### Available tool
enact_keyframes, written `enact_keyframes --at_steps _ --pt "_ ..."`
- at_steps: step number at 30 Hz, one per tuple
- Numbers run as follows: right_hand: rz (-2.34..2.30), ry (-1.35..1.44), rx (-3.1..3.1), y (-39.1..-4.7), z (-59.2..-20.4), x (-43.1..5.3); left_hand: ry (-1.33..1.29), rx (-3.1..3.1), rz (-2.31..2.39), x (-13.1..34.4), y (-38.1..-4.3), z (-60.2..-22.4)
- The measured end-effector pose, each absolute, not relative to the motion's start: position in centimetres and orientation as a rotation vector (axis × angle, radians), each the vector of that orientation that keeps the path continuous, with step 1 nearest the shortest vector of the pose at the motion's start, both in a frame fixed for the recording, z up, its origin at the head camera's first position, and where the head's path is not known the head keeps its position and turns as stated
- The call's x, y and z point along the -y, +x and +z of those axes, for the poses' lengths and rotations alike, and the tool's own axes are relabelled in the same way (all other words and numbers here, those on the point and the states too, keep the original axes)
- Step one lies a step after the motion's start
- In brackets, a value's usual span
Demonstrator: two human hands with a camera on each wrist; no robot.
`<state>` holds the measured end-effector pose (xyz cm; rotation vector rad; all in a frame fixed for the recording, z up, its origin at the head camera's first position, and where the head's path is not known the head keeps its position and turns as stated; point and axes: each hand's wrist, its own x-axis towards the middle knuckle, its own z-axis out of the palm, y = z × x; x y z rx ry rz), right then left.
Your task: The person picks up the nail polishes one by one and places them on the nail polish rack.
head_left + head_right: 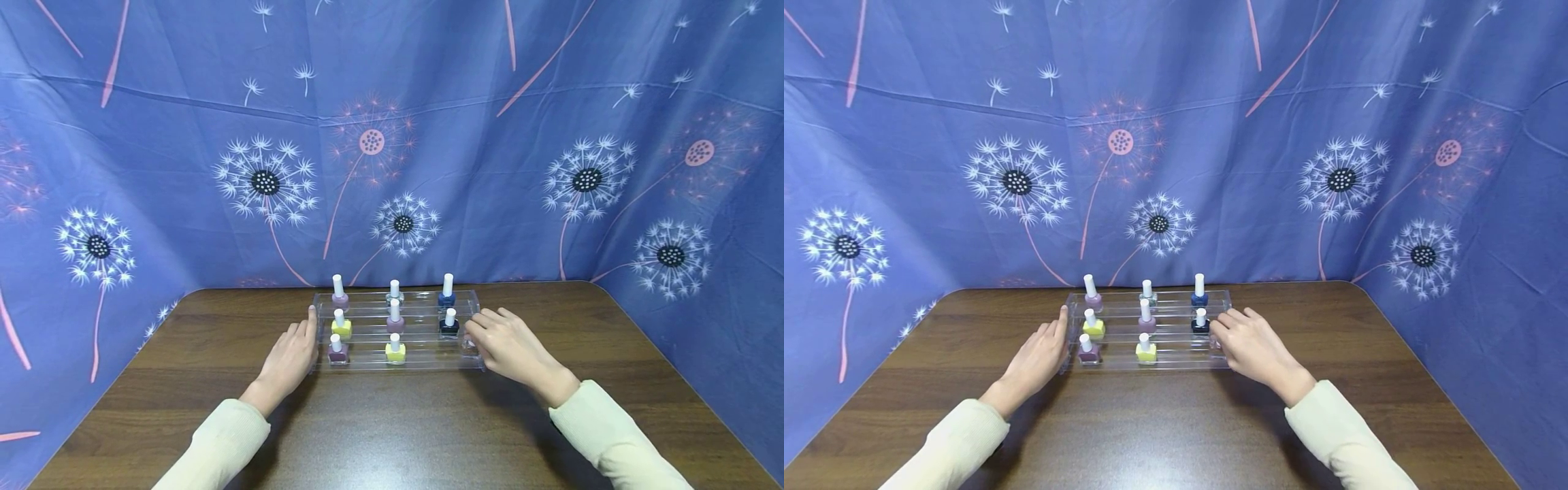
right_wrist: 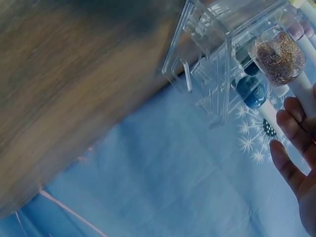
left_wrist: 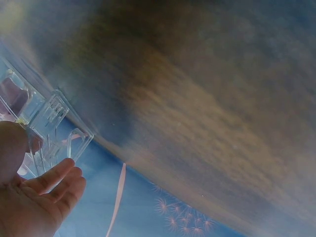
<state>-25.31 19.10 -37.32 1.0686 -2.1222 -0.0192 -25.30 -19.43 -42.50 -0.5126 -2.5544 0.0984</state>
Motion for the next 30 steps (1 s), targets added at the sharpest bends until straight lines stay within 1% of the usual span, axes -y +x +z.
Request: enact_keyframes --at_steps 19,30 --pt "-0.011 1.1 2.134 -26.4 -38.7 -17.3 -0.499 2.556 0.089 19.3 -25.3 -42.5" --pt "-0.043 1.113 2.188 -26.4 -39.5 -16.7 -0.5 2.559 0.098 19.2 -25.2 -42.4"
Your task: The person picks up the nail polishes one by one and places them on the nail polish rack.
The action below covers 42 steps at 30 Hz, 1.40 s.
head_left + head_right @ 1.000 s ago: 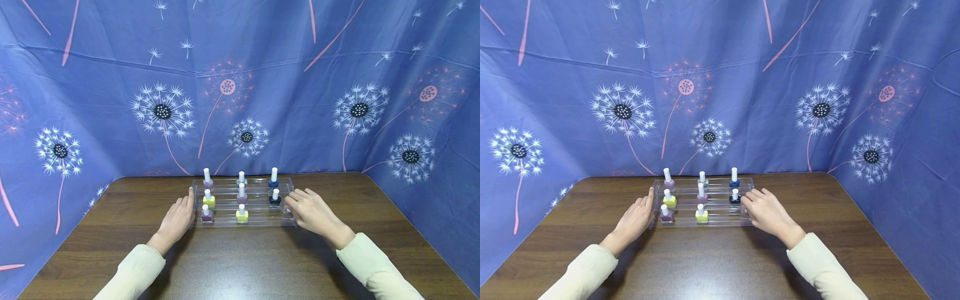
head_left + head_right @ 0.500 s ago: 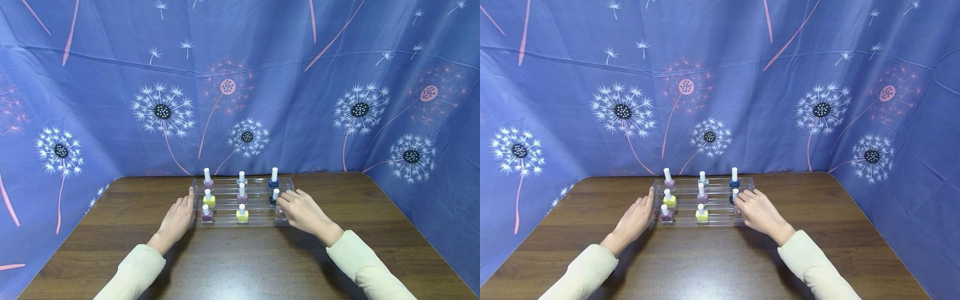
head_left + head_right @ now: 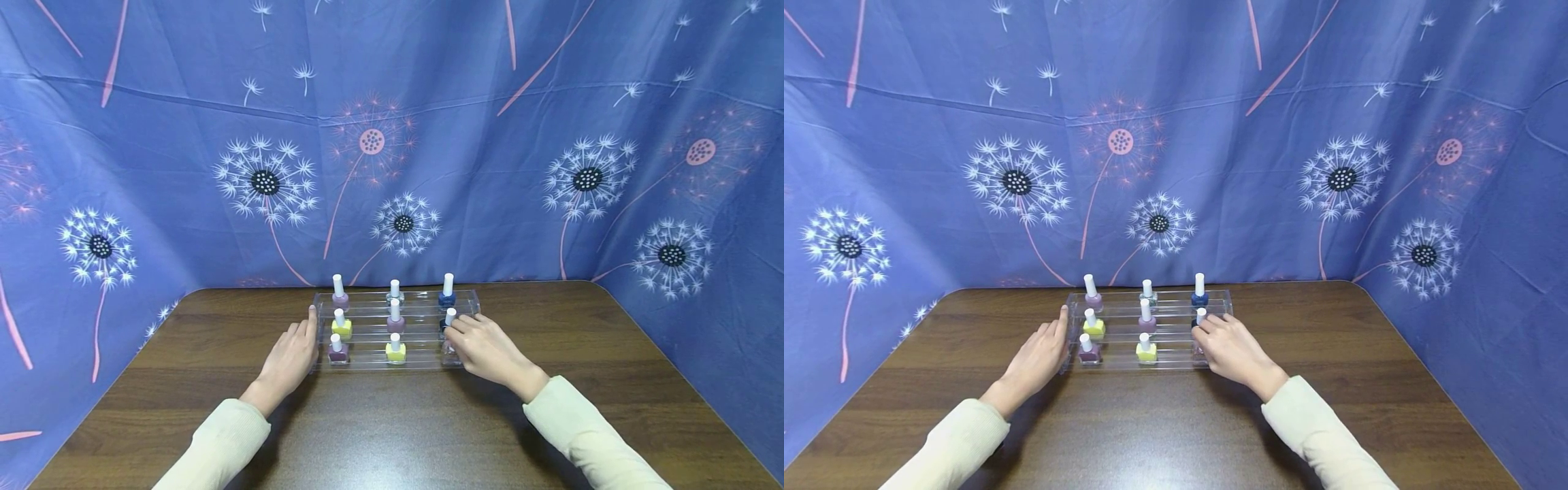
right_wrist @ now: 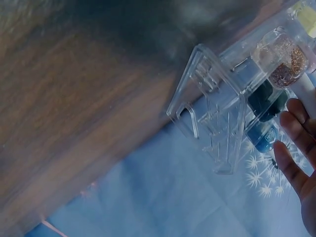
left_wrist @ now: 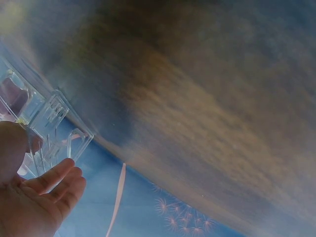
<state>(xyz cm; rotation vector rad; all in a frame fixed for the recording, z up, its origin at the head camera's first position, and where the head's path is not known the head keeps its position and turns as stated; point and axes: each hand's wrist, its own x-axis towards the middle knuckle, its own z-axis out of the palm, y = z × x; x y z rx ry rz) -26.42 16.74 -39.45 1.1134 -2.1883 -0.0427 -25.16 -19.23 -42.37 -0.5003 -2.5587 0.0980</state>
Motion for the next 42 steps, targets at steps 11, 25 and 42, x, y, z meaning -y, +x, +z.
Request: enact_keyframes --at_steps 11,25,42 --pt "-0.067 1.113 2.213 -26.49 -39.59 -16.58 -0.5 2.567 0.095 19.17 -25.26 -42.35" --pt "-0.074 1.122 2.214 -26.46 -39.47 -16.55 -0.504 2.569 0.107 19.13 -25.4 -42.34" --pt "-0.028 1.089 2.222 -25.95 -38.68 -17.08 -0.491 2.571 0.036 19.25 -25.27 -42.3"
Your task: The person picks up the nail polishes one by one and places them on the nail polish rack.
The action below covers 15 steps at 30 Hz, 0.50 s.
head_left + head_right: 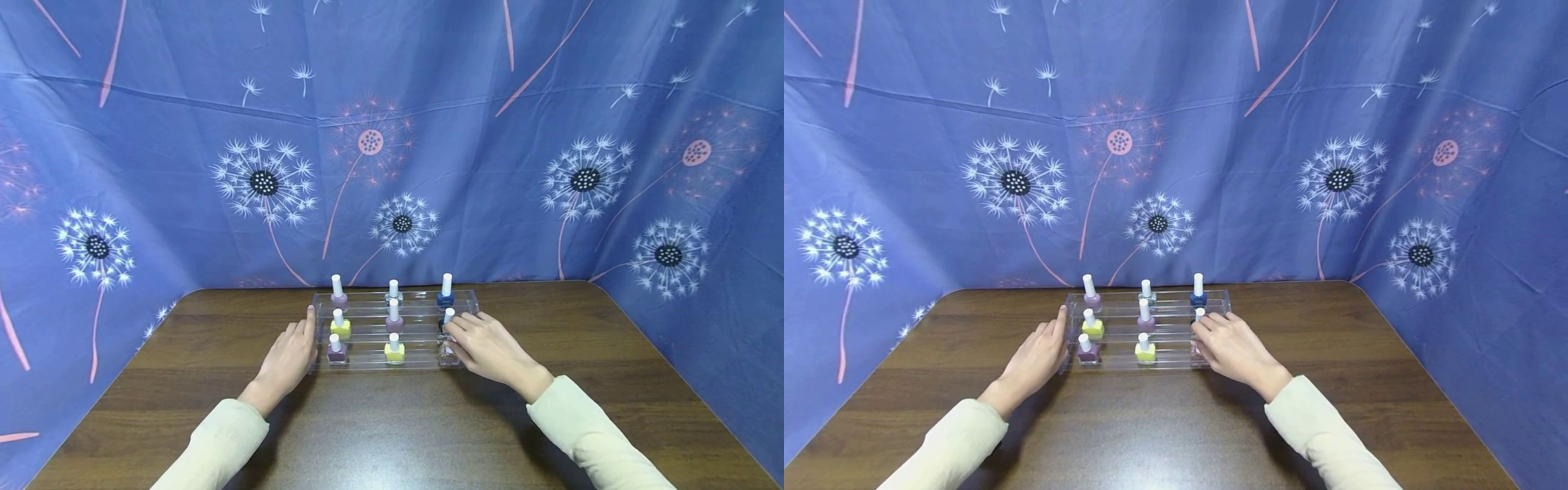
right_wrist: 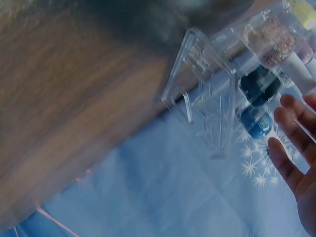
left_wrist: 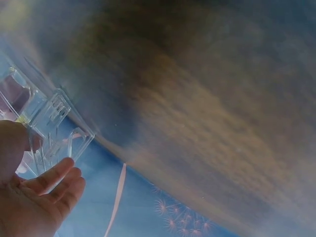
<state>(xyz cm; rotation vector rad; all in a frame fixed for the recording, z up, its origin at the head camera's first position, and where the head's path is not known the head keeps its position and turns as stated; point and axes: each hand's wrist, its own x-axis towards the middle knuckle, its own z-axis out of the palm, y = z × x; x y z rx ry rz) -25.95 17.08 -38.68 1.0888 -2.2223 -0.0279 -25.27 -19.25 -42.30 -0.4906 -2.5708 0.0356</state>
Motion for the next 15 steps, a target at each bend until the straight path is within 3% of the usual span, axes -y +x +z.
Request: enact_keyframes --at_steps 15 --pt "0.06 0.957 2.23 -26.0 -36.4 -19.7 -0.494 2.564 -0.056 20.0 -25.1 -41.1"
